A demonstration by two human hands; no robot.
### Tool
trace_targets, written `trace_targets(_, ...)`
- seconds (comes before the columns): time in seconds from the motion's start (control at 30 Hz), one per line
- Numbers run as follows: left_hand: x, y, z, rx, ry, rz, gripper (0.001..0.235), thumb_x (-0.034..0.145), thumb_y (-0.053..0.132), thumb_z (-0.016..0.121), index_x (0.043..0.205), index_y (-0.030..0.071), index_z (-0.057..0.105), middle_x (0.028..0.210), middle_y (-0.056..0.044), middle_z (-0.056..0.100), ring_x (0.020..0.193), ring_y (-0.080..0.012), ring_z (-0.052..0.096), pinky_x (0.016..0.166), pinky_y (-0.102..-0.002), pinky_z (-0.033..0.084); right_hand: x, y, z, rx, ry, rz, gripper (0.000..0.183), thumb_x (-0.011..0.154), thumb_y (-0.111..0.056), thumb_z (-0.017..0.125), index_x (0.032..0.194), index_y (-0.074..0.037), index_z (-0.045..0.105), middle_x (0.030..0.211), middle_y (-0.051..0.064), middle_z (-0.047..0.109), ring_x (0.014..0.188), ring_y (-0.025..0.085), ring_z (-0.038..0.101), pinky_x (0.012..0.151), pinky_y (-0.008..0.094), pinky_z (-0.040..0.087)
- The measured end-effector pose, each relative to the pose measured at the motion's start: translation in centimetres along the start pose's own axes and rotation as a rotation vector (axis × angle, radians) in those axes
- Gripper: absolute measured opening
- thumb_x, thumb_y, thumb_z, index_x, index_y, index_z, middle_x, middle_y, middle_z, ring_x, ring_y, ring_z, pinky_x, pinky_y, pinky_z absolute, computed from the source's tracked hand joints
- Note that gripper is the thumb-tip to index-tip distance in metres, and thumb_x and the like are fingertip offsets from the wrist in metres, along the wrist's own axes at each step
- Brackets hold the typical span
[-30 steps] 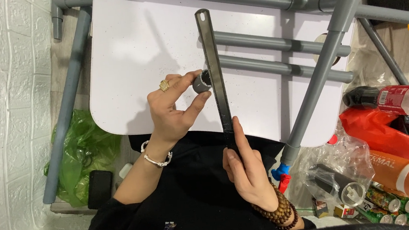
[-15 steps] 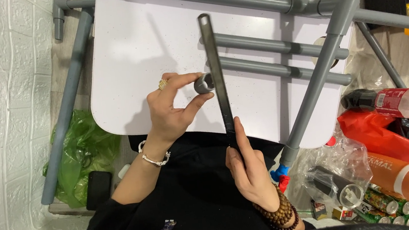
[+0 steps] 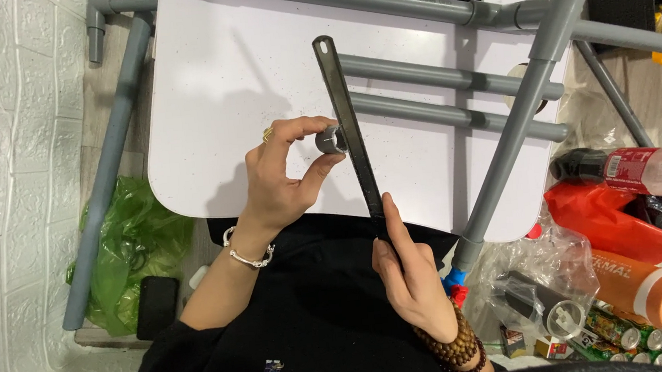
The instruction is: The person uses a metal file to smooth the edges of a small grey pipe cap while holding it on a white table. They then pick up a larger grey pipe assembly with blue and red fittings and place it on the table, followed by filing another cap.
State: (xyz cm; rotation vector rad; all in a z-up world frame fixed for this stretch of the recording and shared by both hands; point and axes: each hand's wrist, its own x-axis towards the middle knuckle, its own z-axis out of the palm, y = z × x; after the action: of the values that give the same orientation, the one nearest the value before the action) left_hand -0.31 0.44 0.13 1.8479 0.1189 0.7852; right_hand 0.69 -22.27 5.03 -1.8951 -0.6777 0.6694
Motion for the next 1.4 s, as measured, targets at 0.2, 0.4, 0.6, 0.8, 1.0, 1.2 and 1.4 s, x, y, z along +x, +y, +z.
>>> trace_targets(0.2,-0.1,0.3,0.2,-0.002,0.012,0.007,0.043,0.087,0.003,0.087,0.12,0.005,0.06,0.117,-0.009,0.075,0.092,-0.0188,0.076,0.086,-0.03,0.062,-0.5,-0.2,0.7,-0.021,0.019,-0.003,0.071,0.097,0.007,0.043,0.164,0.005,0.02,0.056,0.001,0.054,0.049,0.01,0.045,0.047,0.023,0.04)
trace_targets(0.4,-0.2,-0.1,0.3,0.081,0.026,0.073,0.045,0.089,0.009,0.088,0.123,0.009,0.058,0.119,-0.005,0.078,0.098,-0.0184,0.072,0.088,-0.03,0.061,-0.3,-0.5,0.8,-0.073,0.037,-0.017,0.073,0.095,0.008,0.044,0.164,0.005,0.021,0.057,0.0,0.053,0.049,0.009,0.045,0.046,0.023,0.037)
trace_targets(0.6,-0.4,-0.2,0.7,0.095,0.059,0.12,0.046,0.09,0.011,0.087,0.124,0.01,0.056,0.118,-0.007,0.078,0.099,-0.0191,0.072,0.086,-0.03,0.062,-1.3,0.7,1.6,-0.046,0.07,-0.041,0.072,0.095,0.009,0.046,0.163,0.008,0.021,0.055,-0.001,0.05,0.049,0.009,0.045,0.048,0.022,0.04)
trace_targets(0.8,-0.4,0.2,0.9,0.078,0.066,0.119,0.045,0.089,0.009,0.087,0.121,0.011,0.056,0.115,-0.006,0.078,0.1,-0.0185,0.071,0.087,-0.03,0.06,-0.6,-0.2,1.1,-0.078,0.068,-0.024,0.07,0.097,0.006,0.045,0.163,0.005,0.022,0.055,-0.001,0.052,0.047,0.009,0.047,0.046,0.022,0.041)
trace_targets(1.0,-0.5,0.0,1.0,0.054,0.025,0.12,0.046,0.09,0.011,0.086,0.124,0.012,0.055,0.117,-0.006,0.078,0.101,-0.0182,0.07,0.089,-0.029,0.061,-0.8,-0.1,0.9,0.003,0.074,-0.013,0.069,0.097,0.008,0.044,0.162,0.007,0.023,0.053,-0.001,0.051,0.046,0.008,0.043,0.045,0.021,0.039)
trace_targets(1.2,-0.3,0.0,0.5,0.041,0.001,0.118,0.045,0.088,0.009,0.088,0.121,0.012,0.057,0.118,-0.005,0.078,0.103,-0.0184,0.074,0.096,-0.031,0.058,-0.6,-0.7,0.3,0.029,0.055,0.006,0.069,0.096,0.009,0.043,0.163,0.006,0.025,0.054,-0.002,0.048,0.048,0.009,0.043,0.046,0.022,0.037)
trace_targets(1.4,-0.3,0.2,0.7,0.041,0.016,0.136,0.046,0.089,0.01,0.087,0.122,0.012,0.056,0.119,-0.007,0.077,0.102,-0.019,0.072,0.091,-0.03,0.061,-0.6,-1.4,0.3,0.001,0.054,0.023,0.071,0.095,0.008,0.043,0.163,0.006,0.023,0.053,0.0,0.053,0.047,0.01,0.044,0.044,0.023,0.036)
